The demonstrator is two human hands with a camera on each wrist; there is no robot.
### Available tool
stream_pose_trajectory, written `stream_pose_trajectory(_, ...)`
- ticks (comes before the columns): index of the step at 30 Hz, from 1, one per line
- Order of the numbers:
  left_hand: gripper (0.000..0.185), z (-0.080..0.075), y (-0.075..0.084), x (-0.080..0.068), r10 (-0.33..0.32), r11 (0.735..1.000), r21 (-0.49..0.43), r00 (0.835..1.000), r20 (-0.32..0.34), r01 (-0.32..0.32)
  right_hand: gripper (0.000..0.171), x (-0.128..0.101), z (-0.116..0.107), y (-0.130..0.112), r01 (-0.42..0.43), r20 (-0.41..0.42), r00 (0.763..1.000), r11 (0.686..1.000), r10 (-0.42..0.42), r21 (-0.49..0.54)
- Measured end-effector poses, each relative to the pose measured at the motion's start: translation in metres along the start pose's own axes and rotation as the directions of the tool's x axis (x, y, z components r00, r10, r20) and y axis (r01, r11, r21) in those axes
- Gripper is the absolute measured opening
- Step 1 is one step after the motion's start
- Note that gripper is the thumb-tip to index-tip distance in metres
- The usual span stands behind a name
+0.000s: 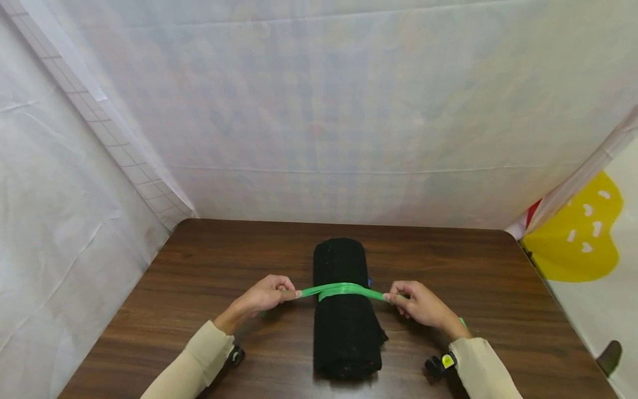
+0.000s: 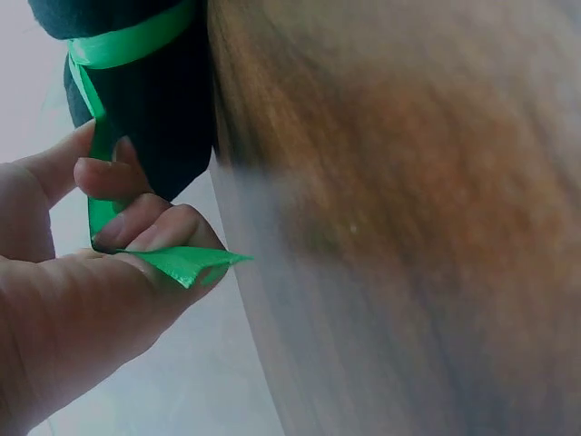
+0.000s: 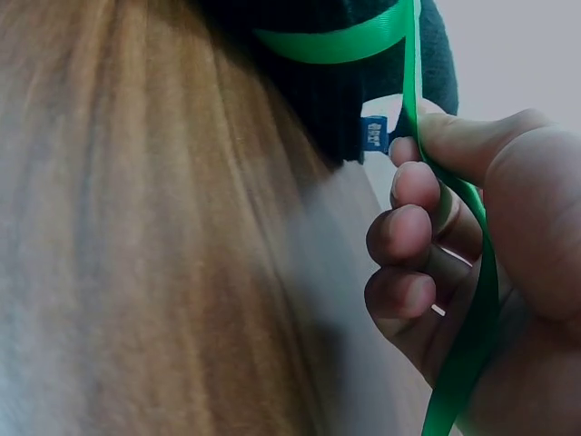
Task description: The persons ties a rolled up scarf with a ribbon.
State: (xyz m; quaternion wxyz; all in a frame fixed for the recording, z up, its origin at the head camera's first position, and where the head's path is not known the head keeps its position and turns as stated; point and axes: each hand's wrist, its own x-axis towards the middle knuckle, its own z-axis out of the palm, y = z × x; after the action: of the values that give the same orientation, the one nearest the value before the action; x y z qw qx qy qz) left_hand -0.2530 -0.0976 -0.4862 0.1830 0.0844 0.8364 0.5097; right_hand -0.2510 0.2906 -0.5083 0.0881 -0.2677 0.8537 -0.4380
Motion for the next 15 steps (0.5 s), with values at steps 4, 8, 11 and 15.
stream_pose_trajectory(4, 0.019, -0.002, 0.001, -0.002, 0.039, 0.999, -0.029, 0.999, 0.009, -0.039, 0.018, 0.001, -0.002, -0.006, 0.008, -0.023, 1.000, 1.000, -0.008, -0.002)
stream_pose_trajectory(8, 0.029, -0.003, 0.002, -0.003, 0.063, 0.996, -0.062, 0.998, -0.004, -0.063, 0.016, 0.002, -0.005, -0.011, 0.003, -0.031, 1.000, 1.000, -0.003, 0.005)
stream_pose_trajectory(11, 0.031, -0.003, 0.002, -0.004, 0.071, 0.995, -0.071, 0.997, -0.013, -0.072, 0.015, 0.001, -0.006, -0.014, 0.001, -0.027, 1.000, 1.000, 0.000, 0.021)
stream_pose_trajectory(15, 0.024, -0.003, 0.002, -0.004, 0.091, 0.994, -0.055, 0.996, -0.022, -0.092, 0.012, 0.000, -0.007, -0.017, 0.017, -0.011, 1.000, 0.999, -0.016, 0.035)
